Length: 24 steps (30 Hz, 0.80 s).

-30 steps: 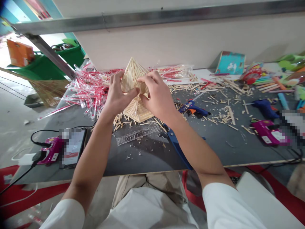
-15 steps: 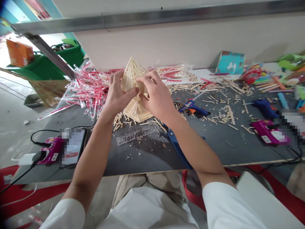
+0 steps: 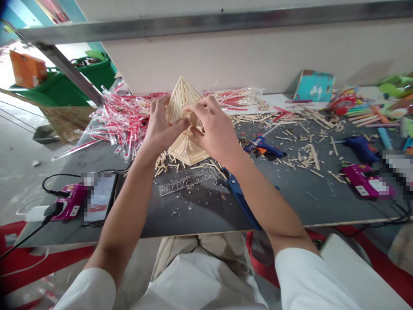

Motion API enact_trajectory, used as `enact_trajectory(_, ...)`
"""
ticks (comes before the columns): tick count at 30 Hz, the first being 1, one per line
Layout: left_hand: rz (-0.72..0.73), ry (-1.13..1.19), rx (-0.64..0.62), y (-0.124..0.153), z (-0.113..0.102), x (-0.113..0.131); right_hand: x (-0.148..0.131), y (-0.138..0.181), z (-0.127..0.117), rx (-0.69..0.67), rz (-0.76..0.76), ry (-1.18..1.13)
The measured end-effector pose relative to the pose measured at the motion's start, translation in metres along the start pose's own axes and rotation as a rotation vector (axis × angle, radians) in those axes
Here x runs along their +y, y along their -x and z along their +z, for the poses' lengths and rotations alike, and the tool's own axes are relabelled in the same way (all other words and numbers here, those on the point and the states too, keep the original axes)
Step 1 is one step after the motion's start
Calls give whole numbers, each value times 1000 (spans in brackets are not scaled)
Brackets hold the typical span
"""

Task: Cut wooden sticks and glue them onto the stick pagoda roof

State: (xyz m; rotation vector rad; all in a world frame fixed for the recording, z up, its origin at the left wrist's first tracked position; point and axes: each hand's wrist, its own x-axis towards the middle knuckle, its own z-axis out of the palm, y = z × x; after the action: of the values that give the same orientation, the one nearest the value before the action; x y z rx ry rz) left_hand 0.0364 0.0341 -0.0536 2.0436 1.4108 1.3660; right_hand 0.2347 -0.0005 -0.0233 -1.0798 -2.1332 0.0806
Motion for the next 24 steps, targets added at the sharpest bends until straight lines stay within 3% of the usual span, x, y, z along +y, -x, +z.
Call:
enact_trajectory(11, -2, 5, -2, 0, 0, -3, 0, 0, -1, -15, -25, 2)
enact_trajectory(18, 9, -12, -27, 1, -5, -1, 6, 0, -25, -114, -58, -78)
enact_trajectory(24, 26, -13, -23, 3, -8, 2, 26, -3, -38, 18, 60, -43)
